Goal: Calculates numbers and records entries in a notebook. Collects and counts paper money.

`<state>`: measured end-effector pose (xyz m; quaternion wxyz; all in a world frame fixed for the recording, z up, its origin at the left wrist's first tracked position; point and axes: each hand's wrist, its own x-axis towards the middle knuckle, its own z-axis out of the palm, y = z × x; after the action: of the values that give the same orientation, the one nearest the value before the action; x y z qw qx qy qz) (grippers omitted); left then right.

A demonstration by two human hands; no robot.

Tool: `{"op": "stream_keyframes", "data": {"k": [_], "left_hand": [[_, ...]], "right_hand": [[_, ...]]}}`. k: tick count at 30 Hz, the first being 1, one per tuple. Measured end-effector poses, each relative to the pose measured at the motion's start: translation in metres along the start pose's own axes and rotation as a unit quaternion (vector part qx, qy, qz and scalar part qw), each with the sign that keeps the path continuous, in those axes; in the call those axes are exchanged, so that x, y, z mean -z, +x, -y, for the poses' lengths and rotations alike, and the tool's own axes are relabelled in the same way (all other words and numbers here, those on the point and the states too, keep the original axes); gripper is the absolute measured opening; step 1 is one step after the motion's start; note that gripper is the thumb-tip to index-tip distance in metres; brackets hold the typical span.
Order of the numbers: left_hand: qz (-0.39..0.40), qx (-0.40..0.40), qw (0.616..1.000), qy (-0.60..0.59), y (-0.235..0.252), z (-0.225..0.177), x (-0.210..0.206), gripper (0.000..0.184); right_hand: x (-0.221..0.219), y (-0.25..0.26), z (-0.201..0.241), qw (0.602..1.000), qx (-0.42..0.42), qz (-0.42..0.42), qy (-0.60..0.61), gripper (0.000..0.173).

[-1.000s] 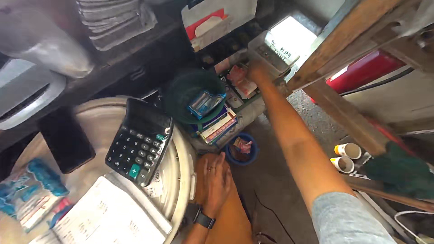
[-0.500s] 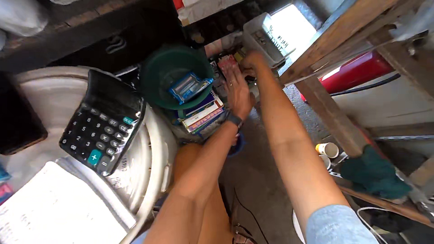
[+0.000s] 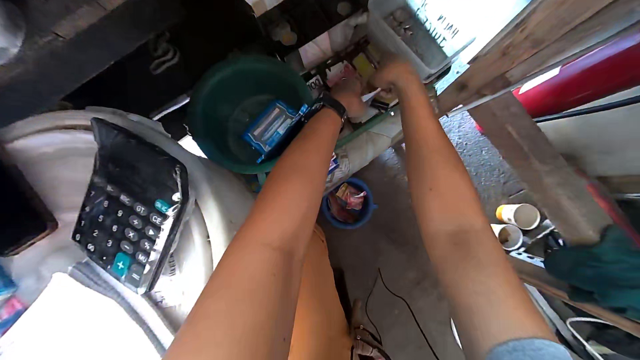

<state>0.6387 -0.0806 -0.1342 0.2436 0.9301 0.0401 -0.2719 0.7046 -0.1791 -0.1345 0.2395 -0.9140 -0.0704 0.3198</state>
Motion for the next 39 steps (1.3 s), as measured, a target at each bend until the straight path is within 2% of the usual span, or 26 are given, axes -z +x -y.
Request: {"op": "stream_keyframes", "data": {"k": [2, 4, 9, 10, 13, 15, 17, 20, 23, 25, 29, 31, 35, 39], "left_hand": [[0.036, 0.003, 0.999, 0.033, -0.003, -0.009, 0.006, 0.04], [0.052, 0.001, 0.997, 0.051, -0.002, -0.01, 0.01, 0.038], [0.022, 0.025, 0.998, 0.053, -0.001, -0.009, 0.025, 0.04], [0.016, 0.032, 0.998, 0.05, 0.0, -0.006, 0.026, 0.041], [0.004, 0.053, 0.998, 0.042, 0.002, -0.003, 0.028, 0.041], [0.004, 0.064, 0.997, 0.032, 0.002, -0.004, 0.028, 0.039], [-0.002, 0.077, 0.997, 0.027, -0.001, -0.009, 0.028, 0.038], [-0.005, 0.077, 0.997, 0.012, -0.004, -0.009, 0.03, 0.038], [-0.008, 0.078, 0.997, -0.006, -0.002, -0.008, 0.031, 0.04], [-0.011, 0.084, 0.996, -0.014, -0.001, -0.008, 0.031, 0.039], [-0.013, 0.082, 0.997, -0.01, 0.0, -0.008, 0.03, 0.046], [-0.011, 0.077, 0.997, -0.009, -0.001, -0.008, 0.027, 0.043], [-0.003, 0.089, 0.996, -0.003, 0.0, -0.008, 0.03, 0.039], [0.016, 0.066, 0.998, 0.002, 0.006, -0.009, 0.025, 0.037]], "right_hand": [[0.001, 0.0, -0.001, 1.0, -0.001, -0.002, 0.017, 0.041], [-0.001, 0.0, 0.0, 0.999, 0.007, -0.01, 0.042, 0.044], [0.002, -0.005, -0.002, 0.988, 0.008, -0.064, 0.139, 0.039], [0.003, -0.013, -0.007, 0.99, 0.019, -0.079, 0.117, 0.042], [-0.004, -0.044, -0.017, 0.986, 0.071, -0.125, -0.081, 0.035], [-0.02, -0.044, -0.024, 0.972, 0.085, -0.125, -0.179, 0.032], [-0.026, -0.035, -0.027, 0.963, 0.092, -0.111, -0.228, 0.03], [-0.03, -0.028, -0.019, 0.967, 0.099, -0.083, -0.219, 0.039], [-0.031, -0.033, -0.01, 0.964, 0.111, -0.09, -0.225, 0.027], [-0.028, -0.037, -0.007, 0.959, 0.122, -0.079, -0.243, 0.026], [-0.035, -0.024, -0.01, 0.963, 0.117, -0.042, -0.237, 0.044], [-0.038, -0.026, -0.006, 0.966, 0.1, -0.035, -0.237, 0.039], [-0.036, -0.046, 0.01, 0.952, 0.113, -0.079, -0.271, 0.027], [-0.01, -0.093, 0.006, 0.929, 0.134, -0.101, -0.33, 0.019]]}}
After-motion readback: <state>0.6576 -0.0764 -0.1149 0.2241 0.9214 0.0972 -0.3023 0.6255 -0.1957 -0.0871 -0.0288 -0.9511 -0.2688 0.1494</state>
